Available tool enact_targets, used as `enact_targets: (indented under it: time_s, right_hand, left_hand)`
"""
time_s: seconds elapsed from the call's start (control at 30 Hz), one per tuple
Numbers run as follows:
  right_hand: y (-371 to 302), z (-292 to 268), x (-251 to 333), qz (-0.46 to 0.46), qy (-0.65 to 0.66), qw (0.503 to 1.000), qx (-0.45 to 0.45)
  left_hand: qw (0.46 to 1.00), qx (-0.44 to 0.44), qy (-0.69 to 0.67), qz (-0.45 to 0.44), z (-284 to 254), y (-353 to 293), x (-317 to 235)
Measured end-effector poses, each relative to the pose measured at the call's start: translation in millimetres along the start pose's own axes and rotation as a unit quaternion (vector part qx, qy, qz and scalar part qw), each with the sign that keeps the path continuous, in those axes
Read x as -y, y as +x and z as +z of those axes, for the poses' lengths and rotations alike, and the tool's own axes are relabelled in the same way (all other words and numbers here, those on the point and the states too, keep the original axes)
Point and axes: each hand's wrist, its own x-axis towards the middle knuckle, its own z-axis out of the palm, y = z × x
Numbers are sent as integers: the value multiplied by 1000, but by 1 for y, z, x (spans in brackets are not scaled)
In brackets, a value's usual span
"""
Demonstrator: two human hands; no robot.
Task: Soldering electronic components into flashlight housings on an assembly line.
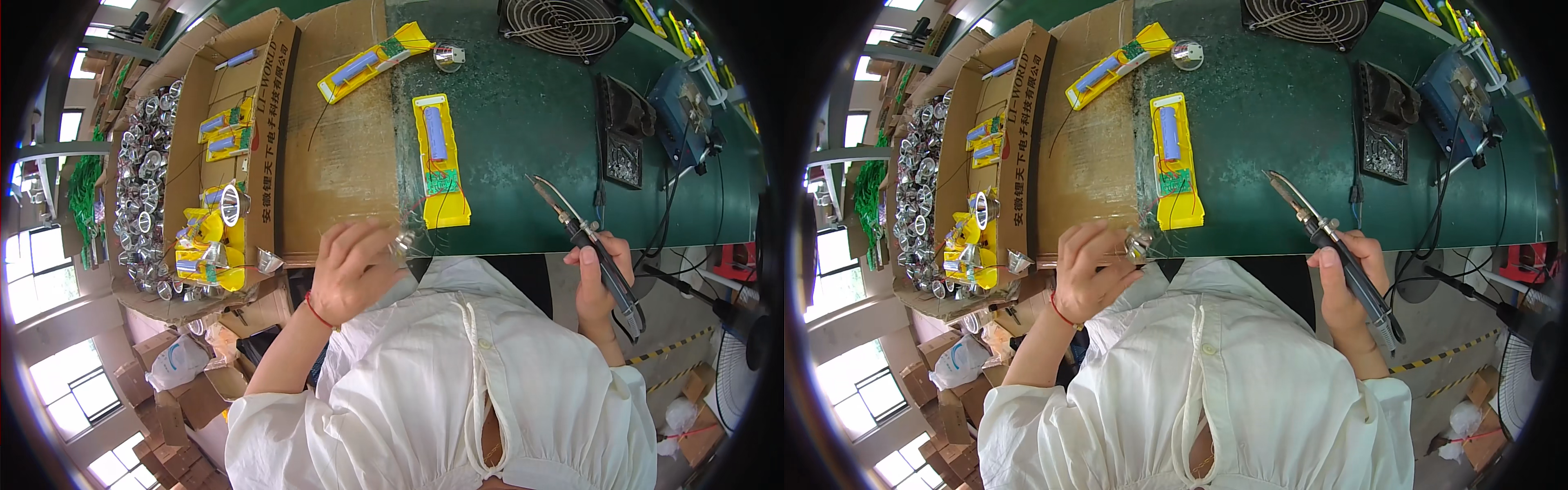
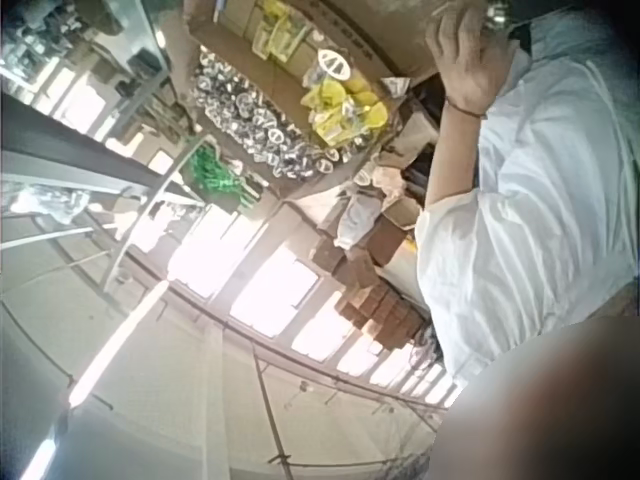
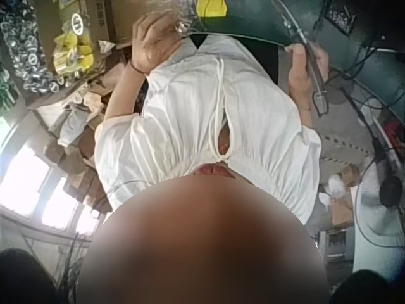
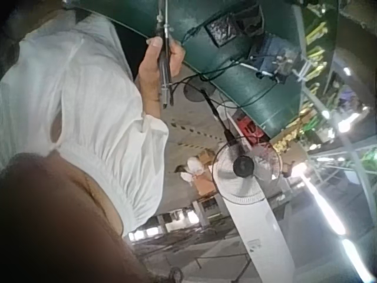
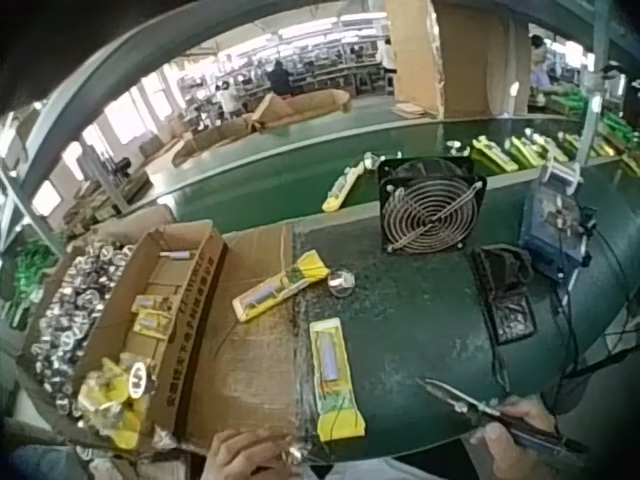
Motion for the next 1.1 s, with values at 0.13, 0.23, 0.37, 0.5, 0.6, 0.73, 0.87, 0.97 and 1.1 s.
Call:
enact_targets:
  time_s: [0.13,0.23,0.37,0.5,0.6,0.73,0.87,0.97,1.1]
  right_hand:
    - [-1,7,4,21,12,1000,3]
    - [2,16,13,41,36,997,63]
    - [8,31,16,37,17,988,151]
    - [11,40,16,100,7,984,150]
    - [14,44,16,97,33,984,149]
    - [18,48,14,114,48,981,146]
    - [20,51,16,138,86,979,125]
    - [22,50,16,137,88,978,126]
    - [22,51,15,124,81,982,120]
  left_hand:
    - [972,-83,-147,-164,3,19,-10]
    - [929,-141,-219,-263,22,38,-12]
    - [870,-128,-305,-365,41,46,-16]
    - [894,-154,-262,-331,49,54,-17]
    - [899,-141,-245,-333,52,56,-16]
    - [905,-135,-229,-333,50,59,-14]
    - [905,-126,-234,-332,45,60,-9]
    - [917,-144,-209,-309,44,61,-7]
    - [908,-133,-206,-340,44,62,-11]
